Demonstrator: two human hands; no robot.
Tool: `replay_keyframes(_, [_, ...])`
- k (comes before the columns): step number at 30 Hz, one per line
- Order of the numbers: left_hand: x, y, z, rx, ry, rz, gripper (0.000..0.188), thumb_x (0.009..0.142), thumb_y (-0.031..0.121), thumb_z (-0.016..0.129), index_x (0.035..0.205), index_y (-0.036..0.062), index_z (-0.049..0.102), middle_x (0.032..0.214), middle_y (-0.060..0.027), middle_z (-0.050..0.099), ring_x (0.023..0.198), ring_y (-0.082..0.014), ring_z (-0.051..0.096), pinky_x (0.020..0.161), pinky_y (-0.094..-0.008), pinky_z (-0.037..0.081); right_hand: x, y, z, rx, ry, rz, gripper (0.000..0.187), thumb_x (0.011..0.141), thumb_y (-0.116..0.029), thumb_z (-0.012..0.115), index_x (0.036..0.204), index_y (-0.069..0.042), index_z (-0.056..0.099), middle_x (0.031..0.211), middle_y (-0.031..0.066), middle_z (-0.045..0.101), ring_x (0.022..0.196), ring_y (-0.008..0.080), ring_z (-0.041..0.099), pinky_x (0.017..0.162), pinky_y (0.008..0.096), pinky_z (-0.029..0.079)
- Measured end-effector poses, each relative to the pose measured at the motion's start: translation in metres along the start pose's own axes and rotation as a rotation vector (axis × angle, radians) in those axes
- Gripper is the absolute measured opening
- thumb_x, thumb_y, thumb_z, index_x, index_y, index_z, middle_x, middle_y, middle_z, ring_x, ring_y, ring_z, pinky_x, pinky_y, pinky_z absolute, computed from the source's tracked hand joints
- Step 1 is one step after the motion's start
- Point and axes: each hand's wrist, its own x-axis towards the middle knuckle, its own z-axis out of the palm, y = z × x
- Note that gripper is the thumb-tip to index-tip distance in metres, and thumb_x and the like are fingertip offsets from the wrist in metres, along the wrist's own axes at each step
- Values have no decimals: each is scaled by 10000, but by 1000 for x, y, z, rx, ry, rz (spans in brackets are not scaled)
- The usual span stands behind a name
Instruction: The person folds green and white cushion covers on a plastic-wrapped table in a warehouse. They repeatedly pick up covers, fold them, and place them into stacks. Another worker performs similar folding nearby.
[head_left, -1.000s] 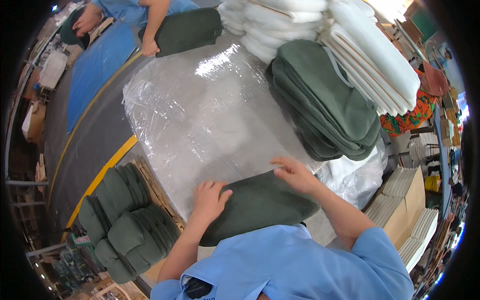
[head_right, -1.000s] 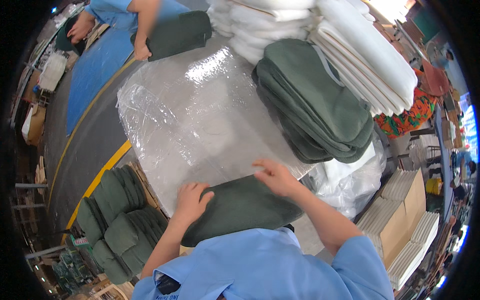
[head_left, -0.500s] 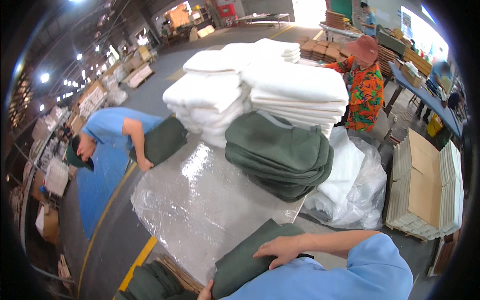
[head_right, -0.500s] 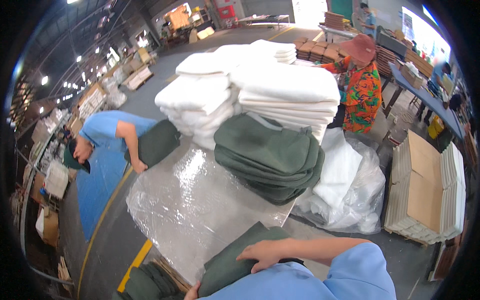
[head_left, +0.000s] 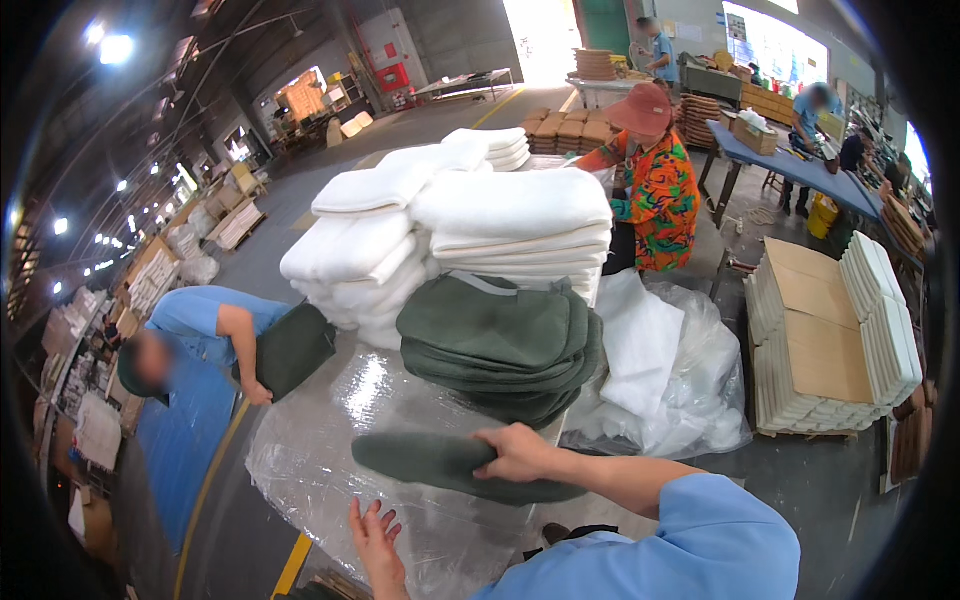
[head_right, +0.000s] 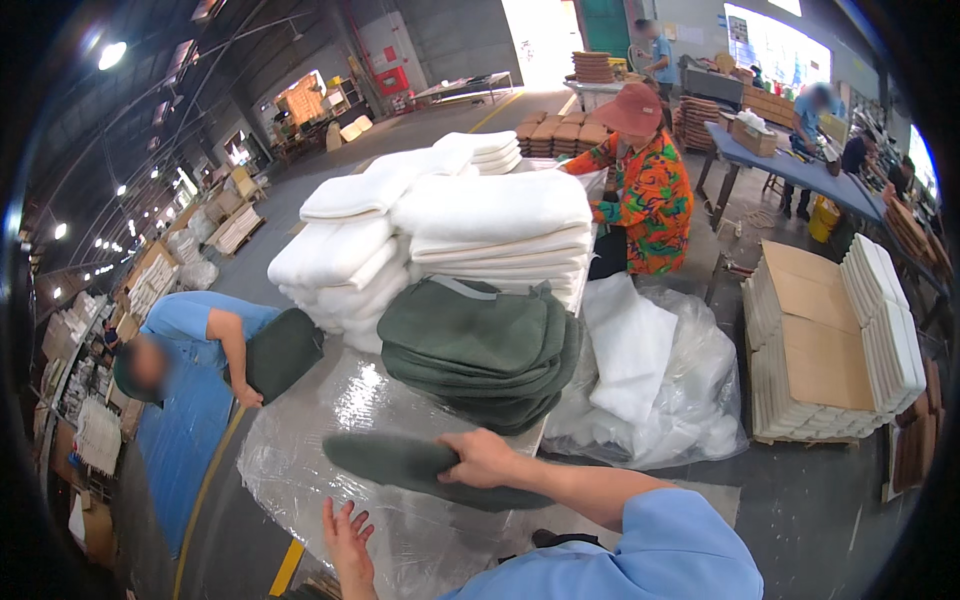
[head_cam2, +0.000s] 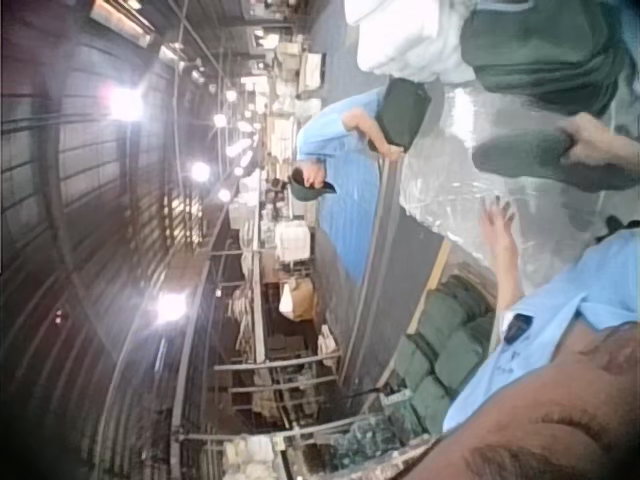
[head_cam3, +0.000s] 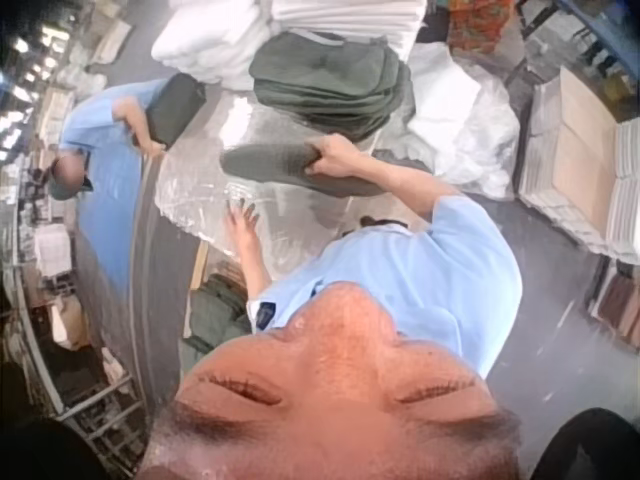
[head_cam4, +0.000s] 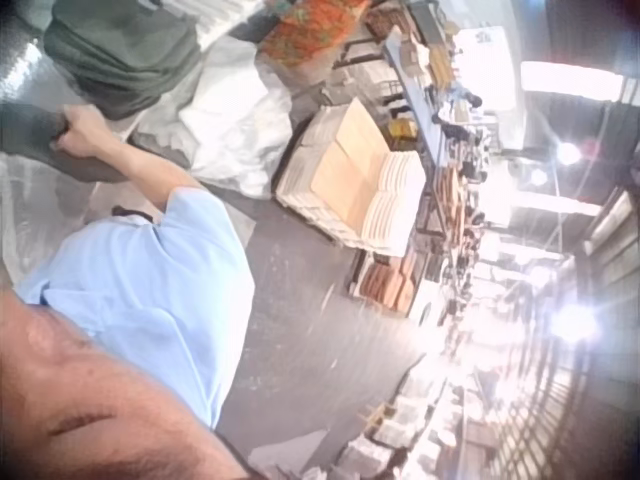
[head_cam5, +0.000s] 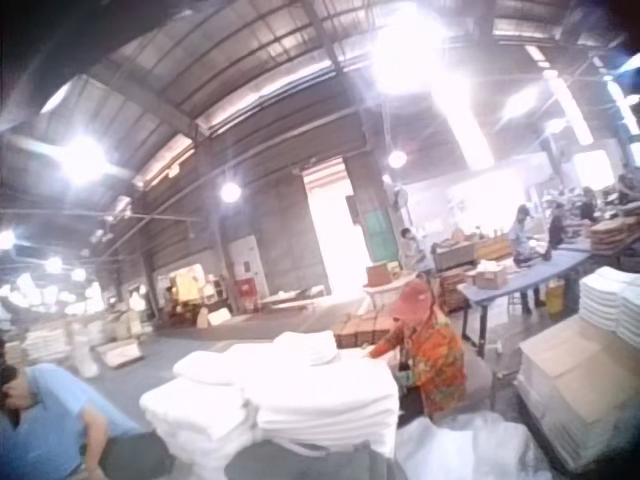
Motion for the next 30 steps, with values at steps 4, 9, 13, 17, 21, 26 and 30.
replay_keyframes(4, [19,-11,50,157,-97,-233,836,1024,384,700,1667,109,240,1499,-139,537,1273,-241,549,1013,-389,468,-15,-5,-24,745,144,183,546,891,-163,824,1387,-21,646,1181,114,758,1077,212,719,955,361,557])
replay_keyframes(9, [58,5,86,111,-334,-36,516,1086,312,611,1436,-59,538,1305,-124,666,1128,-187,633,975,-346,505,-33,-18,-7,1311,273,174,680,879,-85,846,1479,-7,534,1339,108,671,1217,228,644,1073,389,508])
replay_keyframes(13, [84,18,80,408,-334,-104,460,1128,359,510,1280,-46,668,1185,-119,729,1069,-194,679,946,-339,536,-45,-19,8,1325,233,120,833,866,-83,854,1547,-40,375,1411,102,595,1312,236,582,1122,408,476])
replay_keyframes(17, [91,5,66,546,-510,-188,446,1128,360,514,1226,-38,690,1144,-69,733,983,-147,666,900,-311,522,-69,-20,14,1285,35,356,779,869,-174,858,1508,-64,424,1382,114,611,1232,273,632,932,493,587])
replay_keyframes(21, [84,-7,54,698,-625,-216,423,1122,360,536,1203,-20,703,1114,-34,724,961,-116,644,887,-294,511,-99,-18,41,1283,4,535,712,885,-218,842,1472,-44,479,1353,145,635,1177,280,662,850,435,606])
replay_keyframes(26, [76,-42,39,617,-683,-329,403,1093,387,587,1131,1,697,952,-26,688,905,-113,611,812,-304,507,-114,-26,70,1361,27,674,691,904,-188,818,1465,-13,455,1354,165,630,1175,300,666,822,441,624])
replay_keyframes(30, [76,-89,18,434,-589,-819,485,1008,464,707,1162,6,671,983,-57,690,883,-148,617,794,-325,514,-104,-28,91,1341,33,761,652,919,-172,802,1446,-24,448,1312,150,642,1134,306,688,845,453,629])
